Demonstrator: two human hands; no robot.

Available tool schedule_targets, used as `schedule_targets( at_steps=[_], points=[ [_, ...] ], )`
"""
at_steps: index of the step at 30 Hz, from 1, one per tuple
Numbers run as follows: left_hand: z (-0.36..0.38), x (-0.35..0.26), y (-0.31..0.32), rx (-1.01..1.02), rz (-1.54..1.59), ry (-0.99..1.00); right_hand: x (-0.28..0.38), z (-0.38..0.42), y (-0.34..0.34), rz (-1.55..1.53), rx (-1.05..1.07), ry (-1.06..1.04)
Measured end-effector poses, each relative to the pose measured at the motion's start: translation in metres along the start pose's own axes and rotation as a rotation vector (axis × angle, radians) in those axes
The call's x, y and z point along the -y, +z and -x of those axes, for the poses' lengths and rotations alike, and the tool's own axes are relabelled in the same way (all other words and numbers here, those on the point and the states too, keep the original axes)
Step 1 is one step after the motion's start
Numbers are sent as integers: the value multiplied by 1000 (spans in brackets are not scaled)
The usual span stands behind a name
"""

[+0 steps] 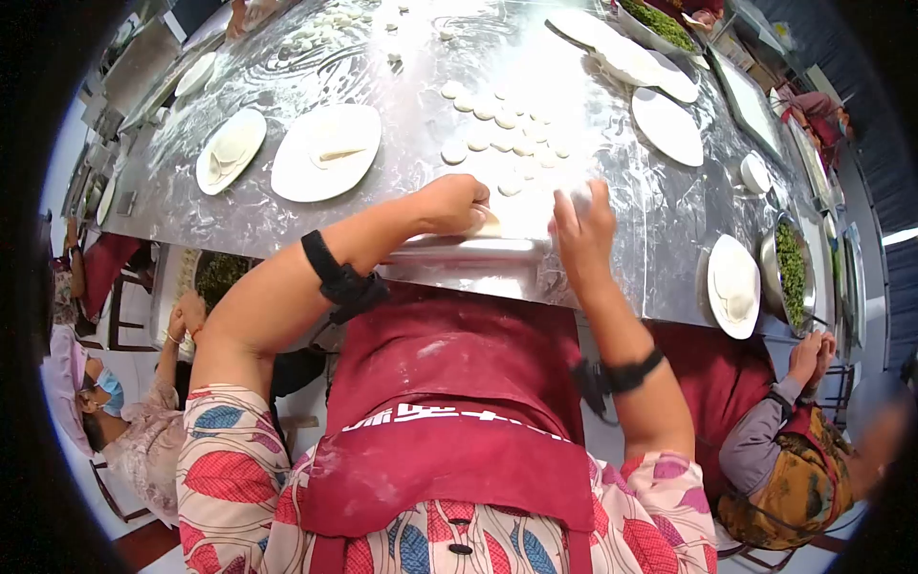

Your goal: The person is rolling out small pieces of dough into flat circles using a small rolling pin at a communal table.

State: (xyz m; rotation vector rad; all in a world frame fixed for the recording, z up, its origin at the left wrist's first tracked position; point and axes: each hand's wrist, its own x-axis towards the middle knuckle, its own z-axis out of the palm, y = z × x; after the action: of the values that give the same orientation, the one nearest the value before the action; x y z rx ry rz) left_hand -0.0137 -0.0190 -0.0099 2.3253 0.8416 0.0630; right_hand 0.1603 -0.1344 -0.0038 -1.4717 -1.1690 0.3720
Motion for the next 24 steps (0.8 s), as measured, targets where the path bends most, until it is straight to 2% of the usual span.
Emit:
schedule_targets(
  at_steps=[2, 5, 8, 12, 16, 17, 21, 22, 24],
  points=[
    [0, 7, 3, 4, 50, -51, 4, 39, -17, -55, 1, 6],
    [19, -3, -4, 102, 220, -135, 1, 46, -17, -132, -7, 13],
    [10, -2, 4, -40, 114, -55, -7, -7, 7, 32, -41, -46],
    [-4, -6, 0, -35, 3, -73, -10, -33, 22, 30, -3, -56],
    [2, -1, 0, 17, 27, -38, 3, 27, -14, -8, 25, 20],
    [5, 3, 0, 5, 75, -56, -2, 43, -19, -112, 25, 24],
    [8, 8, -2, 44, 129, -26, 0, 20, -9, -6, 11, -49],
    [7, 5, -2, 4, 114, -22, -4, 3, 2, -36, -6, 0],
    [2, 1, -1, -77, 80, -13, 0, -27, 19, 41, 3, -39]
  ],
)
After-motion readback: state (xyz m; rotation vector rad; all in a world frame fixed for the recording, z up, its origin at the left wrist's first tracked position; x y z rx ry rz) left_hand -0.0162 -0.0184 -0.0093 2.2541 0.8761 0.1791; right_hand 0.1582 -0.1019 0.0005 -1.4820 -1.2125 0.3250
